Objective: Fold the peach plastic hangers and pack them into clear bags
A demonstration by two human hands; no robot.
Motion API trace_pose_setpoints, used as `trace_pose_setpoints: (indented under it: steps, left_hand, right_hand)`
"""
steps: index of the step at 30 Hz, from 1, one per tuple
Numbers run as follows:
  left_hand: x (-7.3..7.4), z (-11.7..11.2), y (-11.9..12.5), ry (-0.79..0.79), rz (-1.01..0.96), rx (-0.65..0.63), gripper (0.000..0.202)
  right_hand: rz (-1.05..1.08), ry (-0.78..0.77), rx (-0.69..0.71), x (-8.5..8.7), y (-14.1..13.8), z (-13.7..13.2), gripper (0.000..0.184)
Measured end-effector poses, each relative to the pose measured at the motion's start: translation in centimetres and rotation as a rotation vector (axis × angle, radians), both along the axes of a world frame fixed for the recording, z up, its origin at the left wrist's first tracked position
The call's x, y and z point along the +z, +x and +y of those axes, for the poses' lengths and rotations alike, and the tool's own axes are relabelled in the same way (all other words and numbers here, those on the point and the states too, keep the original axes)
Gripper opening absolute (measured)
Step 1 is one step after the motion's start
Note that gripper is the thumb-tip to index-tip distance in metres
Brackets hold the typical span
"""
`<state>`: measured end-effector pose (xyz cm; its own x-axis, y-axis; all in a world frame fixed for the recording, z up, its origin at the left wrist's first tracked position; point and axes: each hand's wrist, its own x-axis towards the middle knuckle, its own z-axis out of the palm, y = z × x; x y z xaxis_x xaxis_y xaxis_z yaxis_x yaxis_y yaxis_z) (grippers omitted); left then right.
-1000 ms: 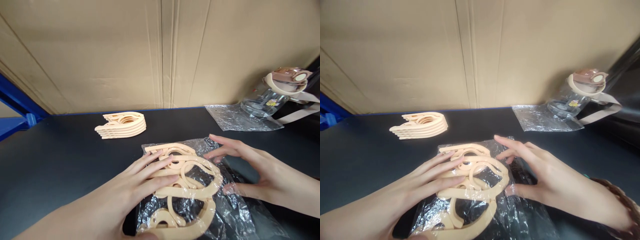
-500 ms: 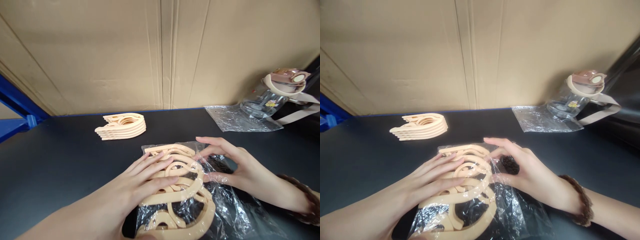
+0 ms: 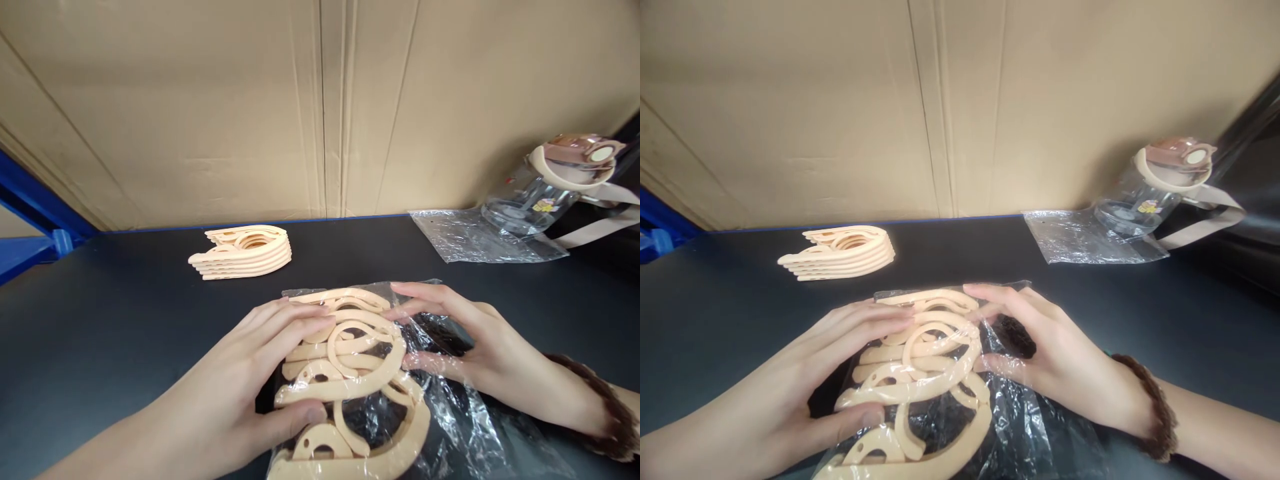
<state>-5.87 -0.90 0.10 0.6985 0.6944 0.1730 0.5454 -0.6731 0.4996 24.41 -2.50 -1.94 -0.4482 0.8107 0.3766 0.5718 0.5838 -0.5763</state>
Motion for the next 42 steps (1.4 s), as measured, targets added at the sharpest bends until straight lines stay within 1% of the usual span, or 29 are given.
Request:
trace_pose_setpoints:
  steps: [5,8,11,13,15,19,22,25,27,29,31,33,36,38,41,42]
  left_hand:
    - [0.1,-0.1,0.3,-0.066,-0.043,0.018,0.049]
    - [0.1,-0.1,0.2,-0.055,-0.054,0.009,0.054]
    - [0.1,-0.1,0.1,-0.061,-0.061,-0.013,0.06]
    - [0.0,-0.1,0.0,-0.065,-0.064,-0.024,0.058]
    - [-0.2,-0.1,0.0,-0.05,-0.06,-0.018,0.054]
    - [-0.2,-0.1,0.0,-0.012,-0.028,-0.003,0.055]
    - [0.1,0.0,0.0,0.016,0.042,-0.053,0.051]
    - [0.6,0.0,-0.1,0.057,0.14,-0.102,0.049]
    - [1.0,0.0,-0.2,0.085,0.161,-0.115,0.051]
    - [1.4,-0.2,0.1,0.096,0.155,-0.125,0.053]
    - [1.8,-0.5,0.7,0.079,0.161,-0.131,0.059]
    - [2.2,-1.1,1.8,0.058,0.189,-0.149,0.064]
    - [2.3,-2.1,3.7,0.104,0.246,-0.186,0.063]
    - [1.7,-2.6,4.6,0.184,0.284,-0.198,0.063]
    - [-0.1,-2.9,5.3,0.341,0.256,-0.173,0.07]
    - [-0.7,-2.8,5.3,0.371,0.24,-0.19,0.073]
  right_hand:
    - [-0.002,0.01,-0.035,0.1,-0.1,-0.1,0.064]
    - [0.0,0.015,-0.031,0.3,-0.1,-0.2,0.064]
    - [-0.002,-0.003,-0.005,0.4,-0.2,-0.2,0.072]
    - [-0.01,-0.018,0.003,0.5,-0.2,-0.3,0.073]
    - [-0.023,-0.029,-0.005,0.5,-0.3,-0.4,0.069]
    - [-0.016,-0.043,-0.031,0.4,-0.6,-0.5,0.06]
    - [-0.008,-0.044,-0.015,0.8,-0.6,-0.6,0.061]
    - [-0.078,-0.039,-0.001,1.5,0.2,-0.3,0.061]
    - [-0.16,-0.039,-0.036,2.0,1.5,0.1,0.052]
    - [-0.244,-0.026,-0.152,2.1,3.1,0.4,0.045]
    - [-0.292,0.0,-0.287,1.8,4.6,0.7,0.05]
    - [-0.282,-0.06,-0.339,1.2,5.5,0.9,0.058]
    - [-0.137,-0.238,-0.328,0.5,5.4,1.0,0.062]
    - [0.012,-0.371,-0.299,0.3,4.7,1.0,0.063]
    - [0.193,-0.53,-0.248,0.4,4.0,1.2,0.066]
    - [0.23,-0.564,-0.234,0.5,3.9,1.4,0.065]
